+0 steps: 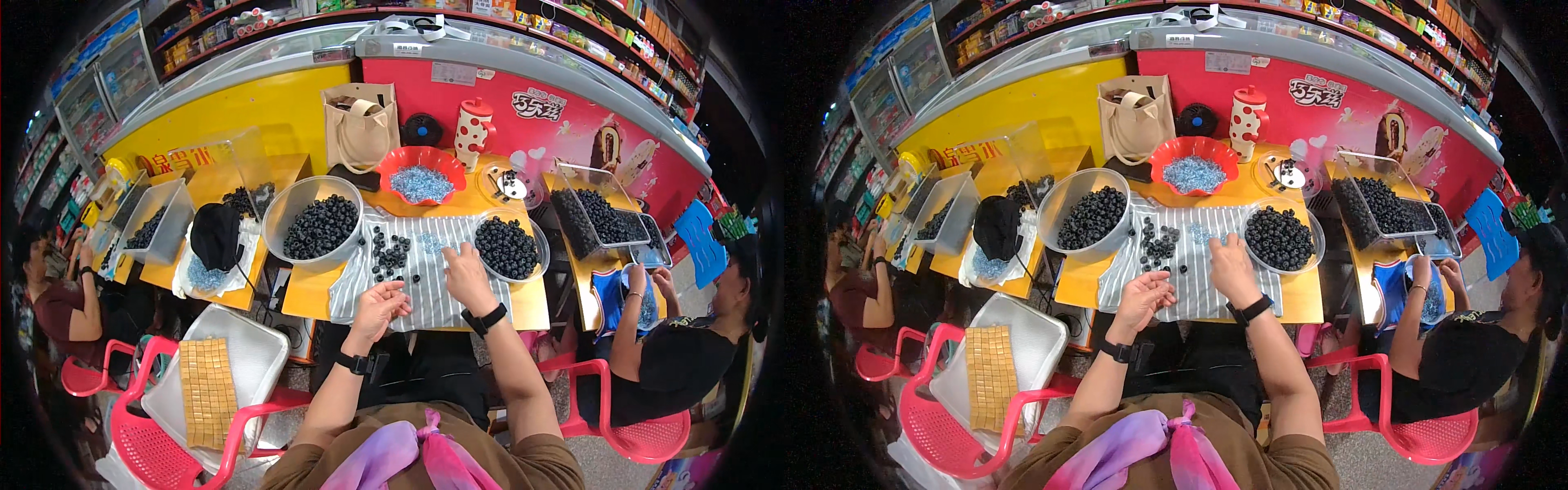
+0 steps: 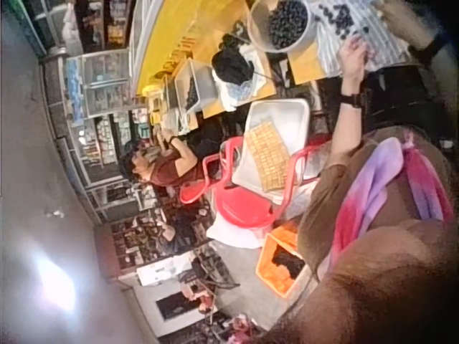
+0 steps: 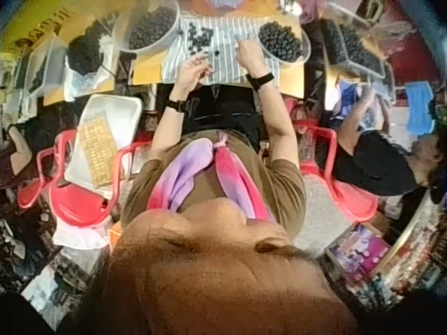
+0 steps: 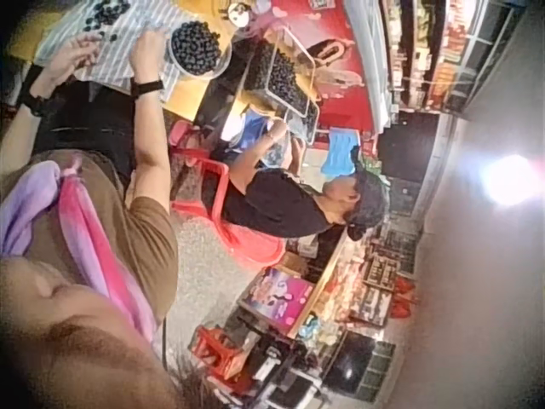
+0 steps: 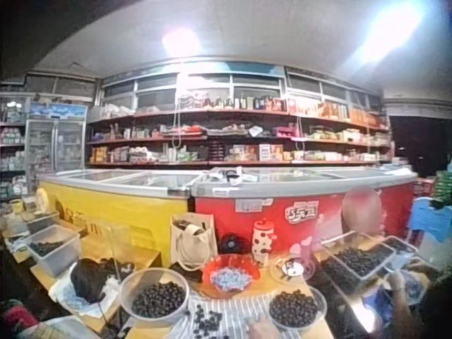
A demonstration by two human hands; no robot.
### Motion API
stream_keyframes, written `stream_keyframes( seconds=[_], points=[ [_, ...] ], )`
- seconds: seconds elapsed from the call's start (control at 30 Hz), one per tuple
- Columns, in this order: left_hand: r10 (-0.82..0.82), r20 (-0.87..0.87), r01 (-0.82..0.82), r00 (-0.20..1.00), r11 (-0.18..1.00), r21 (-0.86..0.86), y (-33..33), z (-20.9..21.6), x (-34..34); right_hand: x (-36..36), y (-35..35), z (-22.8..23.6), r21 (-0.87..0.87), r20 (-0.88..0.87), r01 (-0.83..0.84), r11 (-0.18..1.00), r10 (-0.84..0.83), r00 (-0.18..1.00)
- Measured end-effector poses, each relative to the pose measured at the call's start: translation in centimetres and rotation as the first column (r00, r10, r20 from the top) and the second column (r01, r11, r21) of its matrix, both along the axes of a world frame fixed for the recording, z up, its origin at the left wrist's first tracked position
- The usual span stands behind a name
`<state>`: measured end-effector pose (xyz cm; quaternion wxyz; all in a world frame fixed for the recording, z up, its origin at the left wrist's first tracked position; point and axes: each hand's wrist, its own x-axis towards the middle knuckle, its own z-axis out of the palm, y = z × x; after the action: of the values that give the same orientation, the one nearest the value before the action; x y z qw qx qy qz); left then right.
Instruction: Sorting and inspecting small dark round objects at a table.
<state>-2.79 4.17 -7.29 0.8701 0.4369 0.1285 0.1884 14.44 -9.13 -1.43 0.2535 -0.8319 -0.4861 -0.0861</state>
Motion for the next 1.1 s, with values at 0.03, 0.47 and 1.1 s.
stream_keyframes(
  seconds=[0.03,0.47,1.1],
  points=[
    [-0.002,0.001,0.002,1.000,1.000,-0.004,-0.1,0.1,0.0,0.5,0.4,-0.1,-0.040,0.039,0.019,0.999,-0.017,0.999],
    [-0.055,0.012,0.055,0.998,0.997,-0.051,0.0,0.8,-0.4,-0.8,-1.8,0.8,0.065,-0.101,-0.034,0.997,0.040,0.994],
    [-0.011,-0.079,0.011,0.997,1.000,-0.002,-0.6,1.0,-0.3,-4.3,0.4,-1.6,0.076,-0.158,-0.047,0.996,0.059,0.986]
  ],
)
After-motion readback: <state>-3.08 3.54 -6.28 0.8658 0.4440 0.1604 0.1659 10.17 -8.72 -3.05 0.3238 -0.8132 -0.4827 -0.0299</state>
